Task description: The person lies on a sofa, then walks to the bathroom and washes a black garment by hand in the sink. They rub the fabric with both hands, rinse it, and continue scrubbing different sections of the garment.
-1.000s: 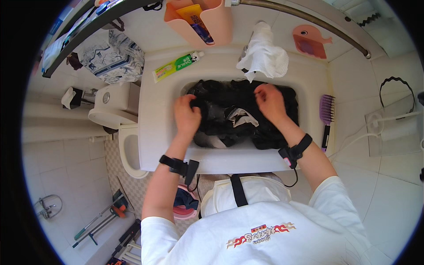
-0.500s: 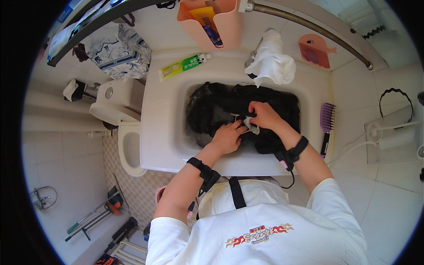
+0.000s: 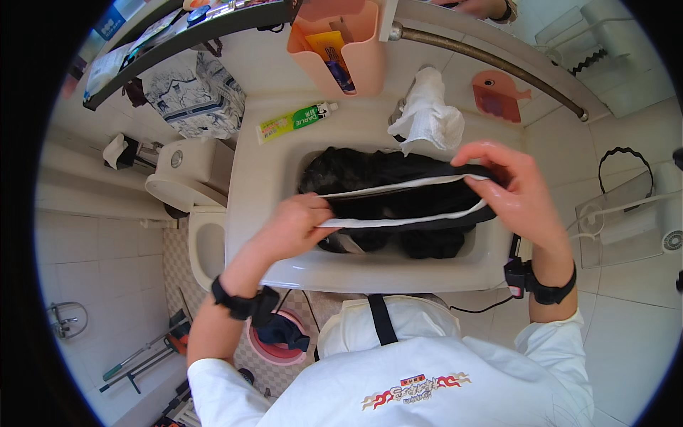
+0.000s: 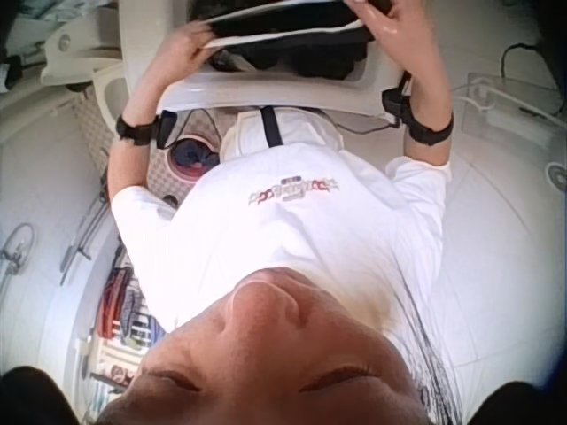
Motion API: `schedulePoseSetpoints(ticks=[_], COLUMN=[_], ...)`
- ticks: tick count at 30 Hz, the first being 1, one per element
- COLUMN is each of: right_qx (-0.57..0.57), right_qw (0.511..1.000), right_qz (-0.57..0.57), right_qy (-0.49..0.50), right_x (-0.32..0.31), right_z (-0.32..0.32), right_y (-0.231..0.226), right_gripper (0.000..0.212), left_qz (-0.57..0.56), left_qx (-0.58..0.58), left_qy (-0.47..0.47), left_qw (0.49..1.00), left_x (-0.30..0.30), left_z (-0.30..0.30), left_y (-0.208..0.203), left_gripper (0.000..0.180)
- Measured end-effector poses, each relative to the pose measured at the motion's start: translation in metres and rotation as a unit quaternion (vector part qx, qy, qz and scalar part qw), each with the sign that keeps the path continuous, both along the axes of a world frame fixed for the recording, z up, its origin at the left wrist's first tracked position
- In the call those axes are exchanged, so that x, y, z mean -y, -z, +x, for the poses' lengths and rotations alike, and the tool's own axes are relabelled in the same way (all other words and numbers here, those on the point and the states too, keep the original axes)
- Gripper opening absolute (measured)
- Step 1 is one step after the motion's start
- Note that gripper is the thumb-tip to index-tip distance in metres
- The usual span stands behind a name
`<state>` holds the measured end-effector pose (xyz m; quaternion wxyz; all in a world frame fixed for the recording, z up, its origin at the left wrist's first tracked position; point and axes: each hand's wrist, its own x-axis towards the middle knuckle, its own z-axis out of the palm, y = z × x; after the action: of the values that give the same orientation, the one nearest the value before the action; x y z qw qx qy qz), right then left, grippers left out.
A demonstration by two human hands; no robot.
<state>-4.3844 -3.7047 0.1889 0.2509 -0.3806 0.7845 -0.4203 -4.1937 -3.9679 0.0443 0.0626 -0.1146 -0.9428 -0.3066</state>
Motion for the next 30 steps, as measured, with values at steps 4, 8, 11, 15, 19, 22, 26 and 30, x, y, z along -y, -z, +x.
schedulePoseSetpoints(ticks=[4,8,11,15,19,22,26,30], right_qx=[-0.113,-0.139,-0.207,-0.238,-0.129,0.022,0.051,-0.234], right_qw=[0.991,0.969,0.935,0.929,0.986,0.999,0.998,0.965], right_qz=[-0.035,-0.083,-0.170,-0.179,-0.036,0.002,0.048,0.056], right_qy=[0.056,0.187,0.234,0.219,0.097,-0.043,0.001,-0.103], right_x=[-0.013,-0.017,-0.031,-0.036,-0.019,-0.010,0.023,0.037], right_z=[-0.004,0.012,0.012,0.000,-0.002,-0.012,-0.001,0.027], right_y=[-0.023,-0.060,-0.094,-0.094,-0.035,0.053,0.198,0.277], right_gripper=[0.021,0.020,0.019,0.021,0.029,0.030,0.028,0.042], left_qz=[0.101,0.207,0.316,0.460,0.666,0.690,0.398,0.070], left_qx=[-0.034,-0.126,-0.231,-0.146,-0.030,0.093,0.073,0.130], left_qy=[-0.051,-0.047,0.015,-0.045,-0.135,-0.216,-0.367,-0.190], left_qw=[0.993,0.969,0.920,0.875,0.733,0.685,0.837,0.971], left_x=[0.021,0.035,0.031,0.015,0.018,0.021,0.016,-0.011], left_z=[0.015,0.024,0.013,0.000,-0.004,-0.027,-0.025,-0.009], left_y=[-0.085,-0.136,-0.165,-0.195,-0.141,-0.069,0.074,0.158], left_gripper=[0.006,0.015,0.027,0.036,0.024,0.014,0.009,0.027])
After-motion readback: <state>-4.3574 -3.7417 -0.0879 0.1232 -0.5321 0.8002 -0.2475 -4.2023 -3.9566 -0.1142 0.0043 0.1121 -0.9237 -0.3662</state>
